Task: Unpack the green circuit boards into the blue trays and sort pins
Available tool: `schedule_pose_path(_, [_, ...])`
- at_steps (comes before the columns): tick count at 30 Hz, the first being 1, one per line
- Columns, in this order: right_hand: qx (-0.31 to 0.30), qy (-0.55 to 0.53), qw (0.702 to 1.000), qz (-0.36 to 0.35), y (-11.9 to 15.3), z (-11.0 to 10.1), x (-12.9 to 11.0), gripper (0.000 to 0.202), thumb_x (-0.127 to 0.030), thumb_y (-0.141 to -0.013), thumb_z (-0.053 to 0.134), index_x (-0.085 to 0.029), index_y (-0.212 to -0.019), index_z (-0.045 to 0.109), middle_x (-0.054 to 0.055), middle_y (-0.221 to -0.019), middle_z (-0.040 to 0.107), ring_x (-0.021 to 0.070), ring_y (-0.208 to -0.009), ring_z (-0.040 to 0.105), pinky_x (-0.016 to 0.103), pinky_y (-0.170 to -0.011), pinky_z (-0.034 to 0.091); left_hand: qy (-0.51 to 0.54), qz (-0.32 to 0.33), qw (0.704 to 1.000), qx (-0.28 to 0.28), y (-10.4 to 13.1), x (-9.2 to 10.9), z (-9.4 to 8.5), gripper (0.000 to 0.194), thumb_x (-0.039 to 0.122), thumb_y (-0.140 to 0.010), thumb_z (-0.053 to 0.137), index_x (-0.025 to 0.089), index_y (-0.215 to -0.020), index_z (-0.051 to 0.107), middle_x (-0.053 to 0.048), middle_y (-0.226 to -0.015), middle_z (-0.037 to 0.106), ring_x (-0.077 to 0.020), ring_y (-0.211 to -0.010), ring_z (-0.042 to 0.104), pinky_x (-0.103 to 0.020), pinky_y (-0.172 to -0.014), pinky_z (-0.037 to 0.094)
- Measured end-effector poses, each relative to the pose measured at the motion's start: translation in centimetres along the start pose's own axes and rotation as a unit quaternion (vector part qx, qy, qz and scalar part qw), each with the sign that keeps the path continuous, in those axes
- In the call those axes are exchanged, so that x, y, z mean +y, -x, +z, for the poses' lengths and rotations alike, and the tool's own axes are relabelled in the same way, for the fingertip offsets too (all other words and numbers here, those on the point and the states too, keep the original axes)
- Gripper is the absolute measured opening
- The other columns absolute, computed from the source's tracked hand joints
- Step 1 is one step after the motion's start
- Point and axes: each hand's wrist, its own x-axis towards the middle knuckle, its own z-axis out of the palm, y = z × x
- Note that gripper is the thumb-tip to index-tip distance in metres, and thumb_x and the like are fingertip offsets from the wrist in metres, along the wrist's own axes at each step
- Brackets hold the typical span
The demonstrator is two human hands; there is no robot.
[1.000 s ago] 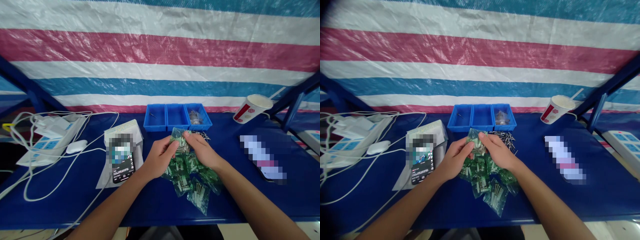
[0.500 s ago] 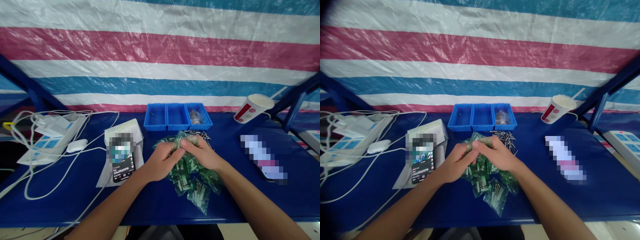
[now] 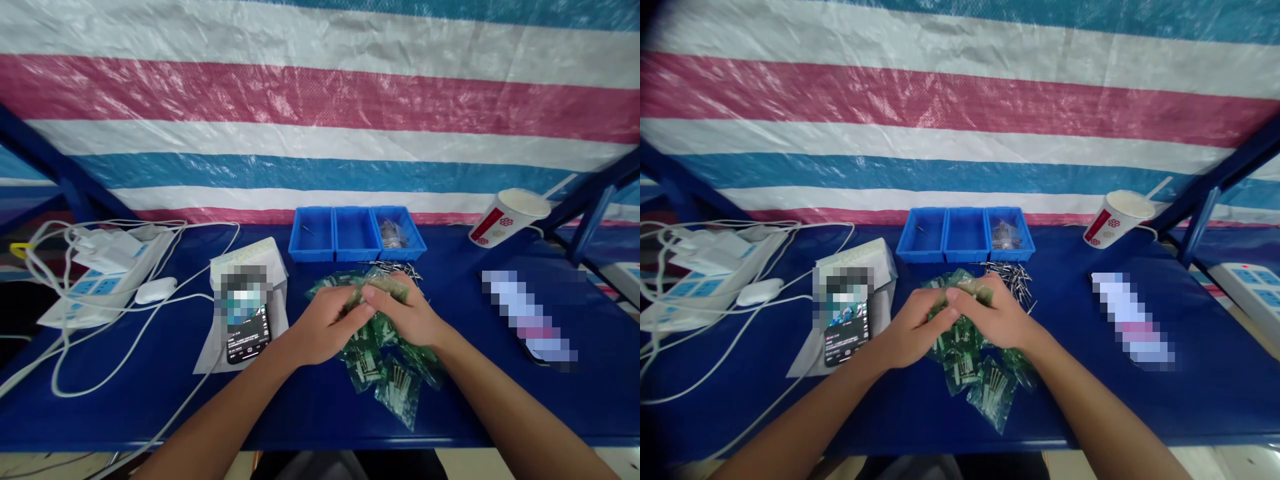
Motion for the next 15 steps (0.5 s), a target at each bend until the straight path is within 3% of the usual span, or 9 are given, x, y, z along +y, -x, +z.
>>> schedule_pose_path(6, [0.083, 0.007, 0.996, -0.025, 0.2, 0.2, 0.3, 0.046, -0.039, -0.099, 0.055, -0.022, -0.056, 0.049, -0.004, -0.054, 0.034, 0.0124, -0.051, 0.029, 0.03, -0.053, 0.03, -0.009, -0.012, 0.999, 0.052, 0.0, -0.1, 0.6, 0.04, 0.045, -0.102, 0.04, 0.021, -0.07, 0.043, 0.003, -0.059, 0.05, -0.0122, -0.055, 0.046, -0.03, -0.058, 0.034])
schedule_pose_path(10, [0.092, 0.014, 0.994, -0.049, 0.3, 0.6, 0.5, 0.043, -0.037, -0.1, 0.054, -0.022, -0.06, 0.058, -0.004, -0.054, 0.04, 0.0119, -0.05, 0.034, 0.03, -0.054, 0.034, -0.005, -0.017, 0.997, 0.069, 0.0, 0.1, 0.7, 0.04, 0.044, -0.101, 0.041, 0.021, -0.068, 0.041, 0.004, -0.058, 0.049, -0.0118, -0.054, 0.045, -0.03, -0.057, 0.033])
schedule_pose_path(15, [0.089, 0.001, 0.995, -0.045, 0.1, 1.1, 0.5, 0.043, -0.035, -0.1, 0.054, -0.021, -0.06, 0.048, -0.005, -0.054, 0.039, 0.0107, -0.05, 0.036, 0.028, -0.053, 0.033, -0.001, -0.029, 0.997, 0.07, -0.1, 0.4, 0.7, 0.039, 0.039, -0.101, 0.039, 0.021, -0.066, 0.041, 0.004, -0.057, 0.049, -0.0113, -0.053, 0.045, -0.029, -0.056, 0.032])
